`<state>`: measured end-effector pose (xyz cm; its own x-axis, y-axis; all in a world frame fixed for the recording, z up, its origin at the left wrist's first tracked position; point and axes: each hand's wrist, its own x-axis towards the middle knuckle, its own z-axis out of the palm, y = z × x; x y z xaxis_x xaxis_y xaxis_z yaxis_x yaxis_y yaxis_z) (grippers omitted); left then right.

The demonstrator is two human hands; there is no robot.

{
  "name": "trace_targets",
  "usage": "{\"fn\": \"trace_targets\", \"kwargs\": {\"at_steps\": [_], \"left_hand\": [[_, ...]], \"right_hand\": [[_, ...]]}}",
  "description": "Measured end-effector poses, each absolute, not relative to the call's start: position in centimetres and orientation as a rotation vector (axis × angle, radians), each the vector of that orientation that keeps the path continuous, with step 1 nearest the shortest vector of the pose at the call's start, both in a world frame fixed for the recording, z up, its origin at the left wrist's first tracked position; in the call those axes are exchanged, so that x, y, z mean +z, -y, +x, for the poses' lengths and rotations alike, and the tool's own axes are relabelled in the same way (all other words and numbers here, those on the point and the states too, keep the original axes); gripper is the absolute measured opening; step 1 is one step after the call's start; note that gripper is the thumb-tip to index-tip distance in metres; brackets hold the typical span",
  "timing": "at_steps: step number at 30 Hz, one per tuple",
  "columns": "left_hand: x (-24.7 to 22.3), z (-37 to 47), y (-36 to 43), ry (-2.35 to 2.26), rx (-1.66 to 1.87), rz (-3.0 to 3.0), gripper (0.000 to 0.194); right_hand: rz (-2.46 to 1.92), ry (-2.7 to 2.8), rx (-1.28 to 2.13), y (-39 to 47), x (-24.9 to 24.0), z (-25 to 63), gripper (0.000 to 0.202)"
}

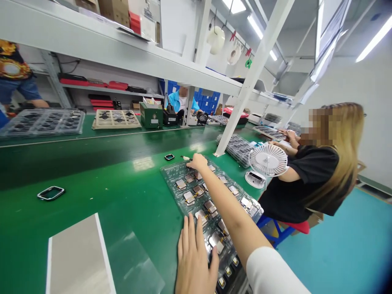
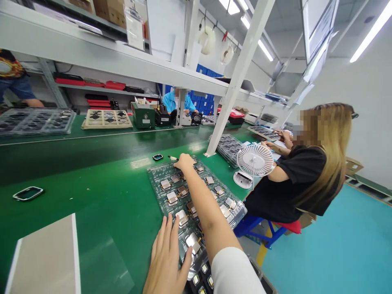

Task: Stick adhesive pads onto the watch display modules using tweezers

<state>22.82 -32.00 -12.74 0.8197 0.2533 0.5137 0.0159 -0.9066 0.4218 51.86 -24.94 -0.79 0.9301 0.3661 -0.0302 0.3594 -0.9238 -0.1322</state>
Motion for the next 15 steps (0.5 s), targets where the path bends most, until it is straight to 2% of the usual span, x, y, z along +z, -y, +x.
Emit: {"fn": "trace_targets", "kwargs": {"at_steps": [6, 15], "left_hand": [[-12.54, 22.60, 31.97, -0.190, 0.774, 2.619, 0.075], [-12.44, 22.64, 32.01, -0.191, 0.731, 2.599, 0.071]], "right_hand": [[-2.950, 0.633, 0.277, 24.15, -0.75, 52.21, 0.035], [-2.928, 0.693, 0.379, 24.30, -0.40, 52.72, 0.035]]}}
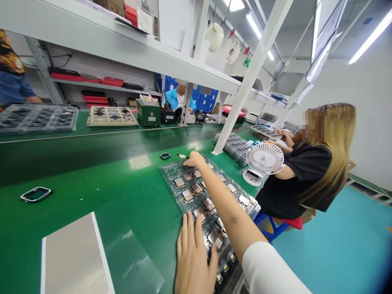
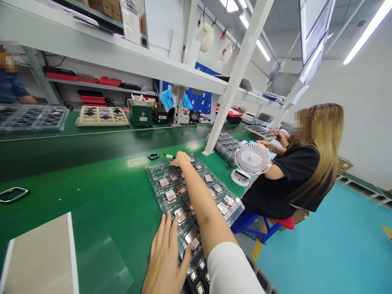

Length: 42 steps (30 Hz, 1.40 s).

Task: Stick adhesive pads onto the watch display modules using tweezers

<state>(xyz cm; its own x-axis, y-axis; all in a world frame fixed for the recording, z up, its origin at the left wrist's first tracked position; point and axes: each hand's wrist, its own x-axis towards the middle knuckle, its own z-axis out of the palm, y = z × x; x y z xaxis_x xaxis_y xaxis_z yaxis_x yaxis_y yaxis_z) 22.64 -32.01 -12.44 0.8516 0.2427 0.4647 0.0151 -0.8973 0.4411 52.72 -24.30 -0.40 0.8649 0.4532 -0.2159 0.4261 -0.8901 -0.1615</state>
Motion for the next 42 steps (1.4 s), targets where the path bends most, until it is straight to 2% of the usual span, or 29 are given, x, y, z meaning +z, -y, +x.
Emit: {"fn": "trace_targets", "kwargs": {"at_steps": [9, 21, 29, 36, 42], "left_hand": [[-10.1, 22.0, 32.7, -0.269, 0.644, 2.570, 0.062], [-9.0, 21.9, 33.0, -0.311, 0.564, 2.507, 0.063], [-8.9, 21.8, 33.0, -0.317, 0.539, 2.526, 0.063], [-9.0, 21.9, 33.0, -0.316, 0.567, 2.514, 0.063], [-9.8, 22.0, 33.0, -0.322, 0.657, 2.477, 0.059]], "right_hand": [[-2.859, 0.834, 0.331, 26.2, -0.1, 52.7, 0.037], [-2.758, 1.084, 0.097, 29.7, 0.2, 51.7, 0.036], [-2.738, 1.308, 0.242, 30.5, 0.6, 52.8, 0.036], [-2.774, 1.288, 0.196, 30.3, -1.2, 51.5, 0.034], [-2.775, 1.146, 0.105, 29.8, 0.3, 50.5, 0.035]]}}
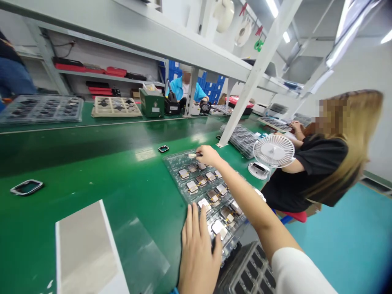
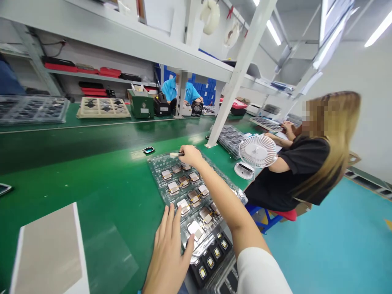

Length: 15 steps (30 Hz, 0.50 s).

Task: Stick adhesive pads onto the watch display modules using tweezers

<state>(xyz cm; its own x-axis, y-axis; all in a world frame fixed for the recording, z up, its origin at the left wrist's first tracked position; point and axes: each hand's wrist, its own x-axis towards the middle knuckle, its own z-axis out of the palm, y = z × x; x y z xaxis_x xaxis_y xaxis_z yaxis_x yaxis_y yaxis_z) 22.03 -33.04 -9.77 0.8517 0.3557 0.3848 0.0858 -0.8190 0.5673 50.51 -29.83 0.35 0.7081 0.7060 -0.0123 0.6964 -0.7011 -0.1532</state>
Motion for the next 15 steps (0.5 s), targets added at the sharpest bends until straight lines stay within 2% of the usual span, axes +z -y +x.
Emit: {"fn": "trace_targets", "kwargs": {"at_steps": [6, 15], "left_hand": [[-9.7, 22.0, 32.7, -0.296, 0.611, 2.493, 0.058], [-8.8, 21.8, 32.7, -0.289, 0.588, 2.486, 0.059]], "right_hand": [[-2.711, 0.996, 0.126, 29.6, 0.7, 49.8, 0.035], [-2.701, 0.741, 0.268, 30.6, -2.3, 50.1, 0.037]]}}
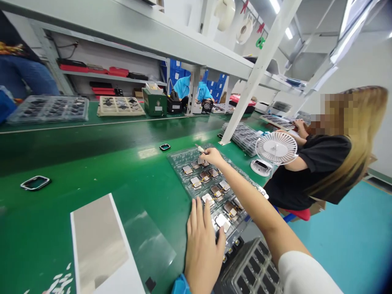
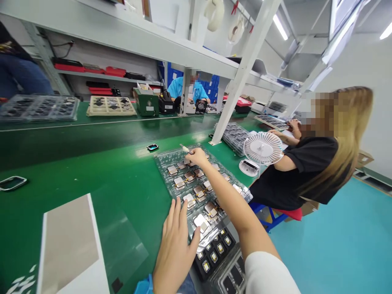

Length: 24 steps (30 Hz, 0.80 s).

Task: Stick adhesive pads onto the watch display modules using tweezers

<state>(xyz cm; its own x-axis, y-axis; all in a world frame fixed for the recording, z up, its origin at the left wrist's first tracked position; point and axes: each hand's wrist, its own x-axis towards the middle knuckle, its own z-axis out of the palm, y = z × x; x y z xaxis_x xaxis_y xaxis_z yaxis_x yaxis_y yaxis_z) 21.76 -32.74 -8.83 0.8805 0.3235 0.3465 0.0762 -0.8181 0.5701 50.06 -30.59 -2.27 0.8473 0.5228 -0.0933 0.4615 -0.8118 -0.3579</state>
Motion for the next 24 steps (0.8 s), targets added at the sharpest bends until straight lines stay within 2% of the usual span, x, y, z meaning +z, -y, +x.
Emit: {"fn": "trace_targets", "kwargs": {"at_steps": [12, 24], "left_hand": [[-8.1, 21.6, 32.8, -0.302, 0.499, 2.488, 0.060], [-8.0, 21.5, 32.8, -0.289, 0.481, 2.478, 0.061]], "right_hand": [[-2.619, 0.913, 0.300, 31.5, -4.7, 50.8, 0.036], [-2.605, 1.343, 0.034, 35.5, -2.5, 49.7, 0.032]]}}
